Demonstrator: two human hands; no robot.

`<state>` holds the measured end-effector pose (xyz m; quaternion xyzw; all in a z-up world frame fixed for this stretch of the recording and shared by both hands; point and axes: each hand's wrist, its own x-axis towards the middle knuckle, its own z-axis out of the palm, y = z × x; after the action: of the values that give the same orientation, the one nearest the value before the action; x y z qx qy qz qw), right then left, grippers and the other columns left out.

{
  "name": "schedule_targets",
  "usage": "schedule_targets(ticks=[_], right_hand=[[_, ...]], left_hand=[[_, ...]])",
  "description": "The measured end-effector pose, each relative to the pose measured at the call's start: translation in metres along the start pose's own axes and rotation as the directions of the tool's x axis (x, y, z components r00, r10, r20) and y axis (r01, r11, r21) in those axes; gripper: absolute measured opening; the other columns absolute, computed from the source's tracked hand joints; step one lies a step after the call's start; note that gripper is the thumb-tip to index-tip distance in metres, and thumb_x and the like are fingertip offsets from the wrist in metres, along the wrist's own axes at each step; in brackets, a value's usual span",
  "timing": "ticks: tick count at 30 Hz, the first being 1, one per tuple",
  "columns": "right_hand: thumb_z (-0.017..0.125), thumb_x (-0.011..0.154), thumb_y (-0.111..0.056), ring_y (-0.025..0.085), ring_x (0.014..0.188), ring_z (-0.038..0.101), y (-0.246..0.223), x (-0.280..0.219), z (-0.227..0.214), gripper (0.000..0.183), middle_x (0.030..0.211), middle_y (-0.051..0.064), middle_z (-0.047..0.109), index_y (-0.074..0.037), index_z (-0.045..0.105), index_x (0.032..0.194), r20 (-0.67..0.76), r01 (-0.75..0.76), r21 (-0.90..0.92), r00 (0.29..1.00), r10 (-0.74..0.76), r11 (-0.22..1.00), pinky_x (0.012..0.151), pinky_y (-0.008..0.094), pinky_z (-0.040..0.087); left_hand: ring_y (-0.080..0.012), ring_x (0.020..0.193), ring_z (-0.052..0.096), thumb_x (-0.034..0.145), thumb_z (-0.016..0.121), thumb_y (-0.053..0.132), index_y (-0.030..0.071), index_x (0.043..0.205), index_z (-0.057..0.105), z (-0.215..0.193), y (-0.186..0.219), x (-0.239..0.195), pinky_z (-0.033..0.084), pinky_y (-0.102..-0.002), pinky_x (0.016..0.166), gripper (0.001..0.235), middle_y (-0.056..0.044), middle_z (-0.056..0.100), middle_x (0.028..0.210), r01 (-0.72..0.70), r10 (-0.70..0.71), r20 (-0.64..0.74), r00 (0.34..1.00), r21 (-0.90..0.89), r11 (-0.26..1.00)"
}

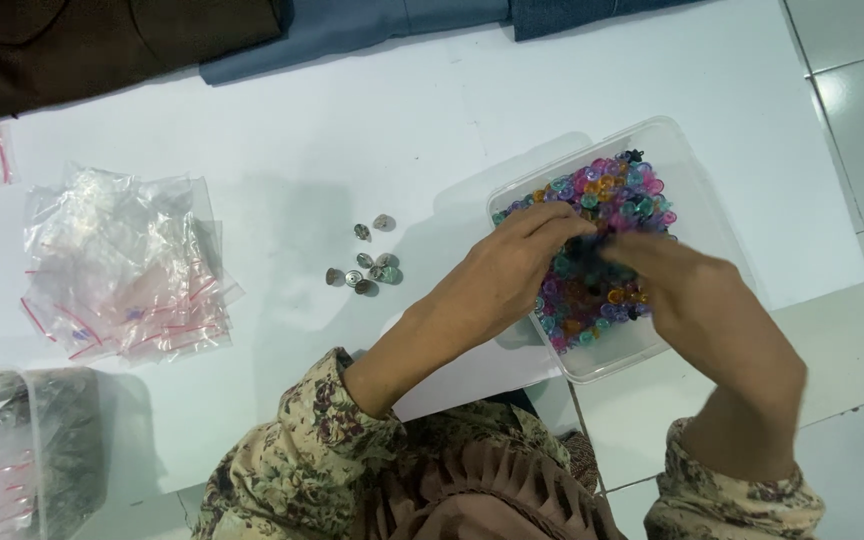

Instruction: Sorting and packaging small colorful plastic buttons and metal rivets into plastic bags

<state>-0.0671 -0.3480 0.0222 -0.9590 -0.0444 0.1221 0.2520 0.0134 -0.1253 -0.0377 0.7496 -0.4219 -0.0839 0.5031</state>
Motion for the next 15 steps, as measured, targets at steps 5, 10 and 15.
schedule_targets(ticks=[5,10,15], right_hand=[[0.048,0.089,0.003,0.026,0.119,0.070,0.008,-0.023,0.028,0.048,0.133,0.009,0.072,-0.013,0.073,0.127,0.273,0.169,0.015,0.948,-0.167,0.985,0.106,0.041,0.052],[0.046,0.081,0.010,0.026,0.086,0.074,-0.031,0.000,0.032,0.053,0.102,0.005,0.076,-0.017,0.076,0.115,0.375,0.132,0.010,0.918,-0.126,0.991,0.071,0.040,0.056],[0.049,0.097,0.000,0.039,0.101,0.072,0.003,0.018,0.040,0.031,0.100,0.018,0.072,-0.008,0.075,0.112,0.206,0.048,-0.138,0.978,-0.019,0.989,0.078,0.043,0.059]], left_hand=[[-0.0351,0.136,0.054,0.099,0.042,-0.016,0.005,0.141,0.052,-0.002,0.001,0.000,0.047,-0.044,0.115,0.048,-0.018,0.054,0.143,-0.001,0.001,0.005,1.000,-0.009,1.000],[-0.0368,0.137,0.054,0.097,0.040,-0.019,0.006,0.141,0.052,-0.004,0.003,-0.001,0.048,-0.045,0.114,0.052,-0.019,0.053,0.144,-0.011,0.011,0.001,1.000,-0.003,1.000],[-0.0384,0.128,0.060,0.104,0.041,-0.013,-0.003,0.137,0.055,-0.007,0.009,0.000,0.049,-0.047,0.112,0.037,-0.023,0.061,0.127,-0.067,0.067,-0.084,0.994,0.001,0.998]])
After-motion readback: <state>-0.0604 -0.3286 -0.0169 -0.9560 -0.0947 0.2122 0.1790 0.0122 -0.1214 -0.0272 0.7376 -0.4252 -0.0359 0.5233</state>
